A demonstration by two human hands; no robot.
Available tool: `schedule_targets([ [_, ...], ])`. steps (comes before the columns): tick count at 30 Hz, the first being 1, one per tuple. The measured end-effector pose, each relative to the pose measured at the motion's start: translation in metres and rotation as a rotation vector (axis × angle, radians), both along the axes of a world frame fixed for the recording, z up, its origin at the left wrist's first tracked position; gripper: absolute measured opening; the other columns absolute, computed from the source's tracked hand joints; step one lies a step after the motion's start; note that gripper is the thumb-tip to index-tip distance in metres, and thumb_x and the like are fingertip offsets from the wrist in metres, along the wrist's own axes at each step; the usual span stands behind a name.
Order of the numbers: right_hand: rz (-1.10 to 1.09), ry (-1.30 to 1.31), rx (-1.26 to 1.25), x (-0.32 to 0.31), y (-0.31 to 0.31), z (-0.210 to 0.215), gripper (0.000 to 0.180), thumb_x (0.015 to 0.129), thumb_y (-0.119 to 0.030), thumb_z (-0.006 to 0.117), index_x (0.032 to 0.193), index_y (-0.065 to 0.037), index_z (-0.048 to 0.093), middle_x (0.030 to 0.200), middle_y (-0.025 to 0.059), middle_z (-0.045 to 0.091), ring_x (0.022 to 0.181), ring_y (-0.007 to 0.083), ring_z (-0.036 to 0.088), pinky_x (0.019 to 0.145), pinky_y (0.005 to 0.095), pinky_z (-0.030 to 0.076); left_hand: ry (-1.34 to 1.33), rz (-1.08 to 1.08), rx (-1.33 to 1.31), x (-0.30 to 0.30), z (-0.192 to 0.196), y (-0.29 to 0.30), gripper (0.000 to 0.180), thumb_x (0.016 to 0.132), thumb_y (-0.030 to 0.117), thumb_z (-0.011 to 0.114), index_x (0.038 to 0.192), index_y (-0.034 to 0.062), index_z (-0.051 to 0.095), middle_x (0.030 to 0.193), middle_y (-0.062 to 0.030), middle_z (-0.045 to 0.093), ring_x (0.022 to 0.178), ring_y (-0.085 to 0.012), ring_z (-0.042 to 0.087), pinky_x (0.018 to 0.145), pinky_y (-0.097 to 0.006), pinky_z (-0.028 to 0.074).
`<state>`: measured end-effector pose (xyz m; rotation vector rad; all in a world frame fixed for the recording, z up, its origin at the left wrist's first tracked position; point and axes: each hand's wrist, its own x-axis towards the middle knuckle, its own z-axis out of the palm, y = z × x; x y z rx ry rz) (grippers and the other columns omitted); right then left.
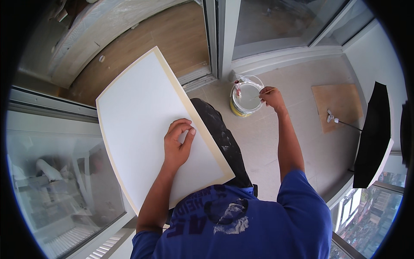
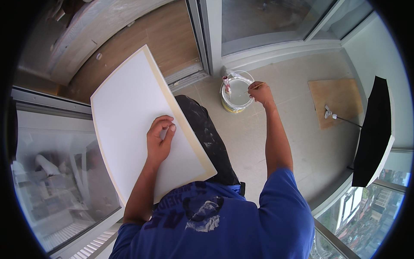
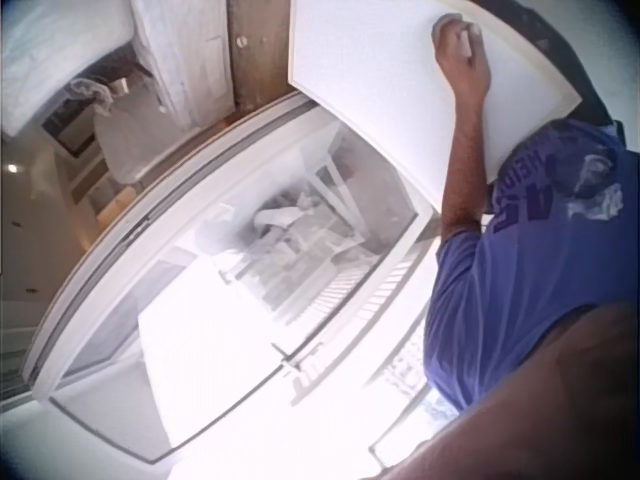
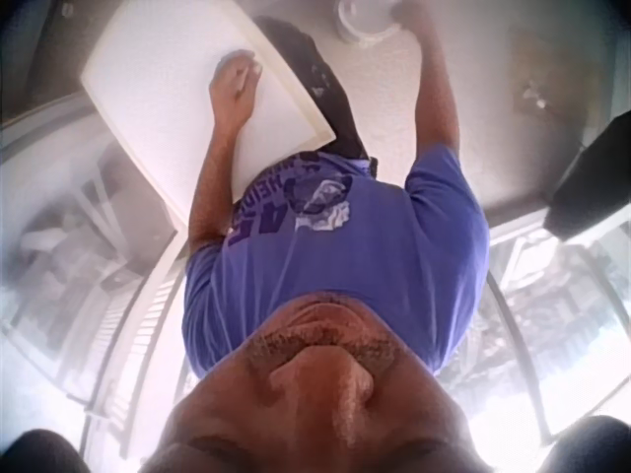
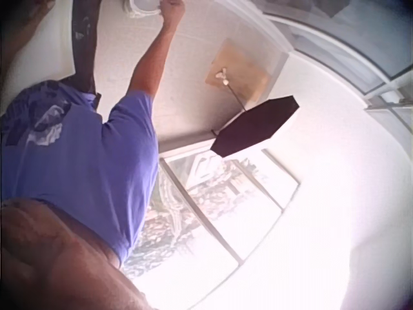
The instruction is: The person paints the edges of a white board. They hold the board on their lap, dipping a brush into a paint bucket and applying paint to the board's perimeter.
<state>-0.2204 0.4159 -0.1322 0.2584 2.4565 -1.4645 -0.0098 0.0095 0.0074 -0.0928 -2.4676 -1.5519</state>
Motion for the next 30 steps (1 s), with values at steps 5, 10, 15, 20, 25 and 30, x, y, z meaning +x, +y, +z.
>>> schedule_targets([
  [5, -0.016, 0.000, -0.124, 0.022, 0.022, 0.004, 0.011, 0.094, -0.011, 0.079, 0.101, -0.004, 0.078, 0.081, 0.0024, 0.075, 0.071, 0.0101, 0.073, 0.051, 0.0259, 0.052, -0.002, 0.001, 0.003, 0.001, 0.001, -0.001, 0.012, 0.103, 0.010, 0.076, 0.105, -0.0014, 0.074, 0.124, -0.0120, 0.075, 0.107, -0.0230, 0.071, 0.093, -0.035, 0.056],
  [10, 0.061, 0.082, 0.088, 0.006, -0.008, -0.023, 0.017, 0.093, -0.014, 0.077, 0.105, -0.002, 0.081, 0.084, 0.0091, 0.079, 0.078, 0.0140, 0.078, 0.059, 0.0320, 0.060, 0.016, 0.004, -0.005, 0.005, 0.001, -0.003, 0.012, 0.103, 0.010, 0.077, 0.104, -0.0010, 0.074, 0.124, -0.0113, 0.075, 0.108, -0.0229, 0.071, 0.093, -0.035, 0.056],
  [15, 0.327, 0.383, 0.522, -0.041, -0.047, -0.096, 0.025, 0.092, -0.017, 0.069, 0.105, -0.001, 0.084, 0.095, 0.0237, 0.081, 0.088, 0.0307, 0.082, 0.076, 0.0440, 0.066, -0.022, 0.027, 0.029, 0.006, 0.003, -0.001, 0.011, 0.102, 0.010, 0.077, 0.104, -0.0007, 0.074, 0.124, -0.0112, 0.074, 0.110, -0.0241, 0.071, 0.095, -0.035, 0.056],
  [20, 0.342, -0.071, 0.629, -0.070, -0.064, -0.127, 0.027, 0.091, -0.013, 0.067, 0.107, 0.002, 0.083, 0.111, 0.0282, 0.080, 0.103, 0.0412, 0.080, 0.093, 0.0474, 0.065, -0.037, 0.038, 0.005, 0.003, 0.000, -0.002, 0.010, 0.102, 0.009, 0.077, 0.103, -0.0005, 0.074, 0.125, -0.0111, 0.074, 0.112, -0.0256, 0.071, 0.098, -0.037, 0.055],
  [25, 0.274, -0.083, 0.535, -0.077, -0.072, -0.158, 0.026, 0.093, -0.007, 0.062, 0.105, 0.007, 0.081, 0.091, 0.0251, 0.081, 0.069, 0.0342, 0.081, 0.064, 0.0440, 0.068, -0.067, 0.076, -0.006, 0.005, -0.003, -0.006, 0.009, 0.102, 0.008, 0.078, 0.102, -0.0002, 0.074, 0.125, -0.0116, 0.074, 0.115, -0.0264, 0.071, 0.100, -0.037, 0.055],
  [30, 0.327, -0.012, 0.645, -0.085, -0.046, -0.195, 0.027, 0.095, -0.009, 0.063, 0.106, 0.007, 0.081, 0.094, 0.0255, 0.081, 0.070, 0.0346, 0.081, 0.061, 0.0433, 0.068, -0.087, 0.046, 0.010, -0.003, -0.001, -0.002, 0.009, 0.101, 0.008, 0.078, 0.103, -0.0002, 0.074, 0.126, -0.0124, 0.074, 0.117, -0.0274, 0.071, 0.102, -0.038, 0.054],
])
